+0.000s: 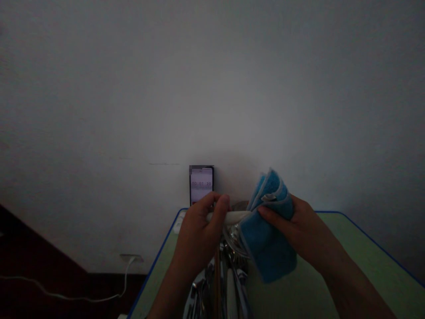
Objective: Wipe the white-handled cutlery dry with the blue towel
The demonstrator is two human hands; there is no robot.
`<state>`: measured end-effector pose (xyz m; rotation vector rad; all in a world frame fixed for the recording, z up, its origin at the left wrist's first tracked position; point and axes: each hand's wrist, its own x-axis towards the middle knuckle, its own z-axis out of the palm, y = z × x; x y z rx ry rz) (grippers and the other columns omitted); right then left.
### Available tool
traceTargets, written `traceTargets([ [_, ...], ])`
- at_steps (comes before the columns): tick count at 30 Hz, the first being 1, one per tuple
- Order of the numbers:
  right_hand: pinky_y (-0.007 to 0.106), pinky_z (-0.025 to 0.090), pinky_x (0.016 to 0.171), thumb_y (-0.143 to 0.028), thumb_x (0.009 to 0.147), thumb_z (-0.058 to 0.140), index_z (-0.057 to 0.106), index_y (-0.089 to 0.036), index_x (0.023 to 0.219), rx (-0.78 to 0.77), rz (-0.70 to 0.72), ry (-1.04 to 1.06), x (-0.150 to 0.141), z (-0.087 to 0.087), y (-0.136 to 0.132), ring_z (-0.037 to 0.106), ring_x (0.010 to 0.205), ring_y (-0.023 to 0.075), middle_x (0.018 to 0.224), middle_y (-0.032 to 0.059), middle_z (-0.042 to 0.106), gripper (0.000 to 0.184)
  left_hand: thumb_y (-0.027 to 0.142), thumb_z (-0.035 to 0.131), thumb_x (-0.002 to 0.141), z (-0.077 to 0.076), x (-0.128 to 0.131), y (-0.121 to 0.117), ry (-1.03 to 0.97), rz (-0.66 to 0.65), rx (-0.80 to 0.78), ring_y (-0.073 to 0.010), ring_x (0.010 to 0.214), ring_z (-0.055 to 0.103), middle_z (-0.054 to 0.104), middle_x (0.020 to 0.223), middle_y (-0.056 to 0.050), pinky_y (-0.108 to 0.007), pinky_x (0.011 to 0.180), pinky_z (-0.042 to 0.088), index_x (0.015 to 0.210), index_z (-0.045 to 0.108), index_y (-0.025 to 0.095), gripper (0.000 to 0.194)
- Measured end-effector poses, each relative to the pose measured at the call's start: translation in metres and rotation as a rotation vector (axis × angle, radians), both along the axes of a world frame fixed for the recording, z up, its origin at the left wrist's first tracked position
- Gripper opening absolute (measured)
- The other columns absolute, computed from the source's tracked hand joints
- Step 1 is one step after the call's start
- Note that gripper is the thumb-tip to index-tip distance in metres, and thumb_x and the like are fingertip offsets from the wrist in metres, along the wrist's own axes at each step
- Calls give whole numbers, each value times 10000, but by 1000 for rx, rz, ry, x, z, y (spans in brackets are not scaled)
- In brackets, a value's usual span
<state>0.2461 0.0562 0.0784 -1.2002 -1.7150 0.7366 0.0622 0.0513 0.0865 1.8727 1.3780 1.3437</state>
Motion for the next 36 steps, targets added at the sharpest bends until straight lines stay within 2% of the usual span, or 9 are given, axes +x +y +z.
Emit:
traceTargets([
  [13,249,449,620,-392,820,554,582,-180,784,-45,-32,0,-1,4,0,567,682,146,744,-1,642,217,393,436,869,1,2,-2,-9,-10,-12,-95,453,390,470,549,41,-185,412,295,658,505,181,307],
  [24,242,441,597,-400,814,560,569,-178,759,-11,-42,-13,2,1,2,550,662,138,717,-4,625,230,392,431,872,2,3,-2,-7,-11,-17,-100,459,395,411,518,55,-198,438,309,658,500,183,307],
  [36,236,442,620,-380,820,563,590,-186,789,27,-17,-14,1,4,1,567,686,134,753,-12,647,199,364,435,871,2,2,-2,-11,6,7,-92,443,383,418,517,55,-182,408,297,661,501,182,286],
])
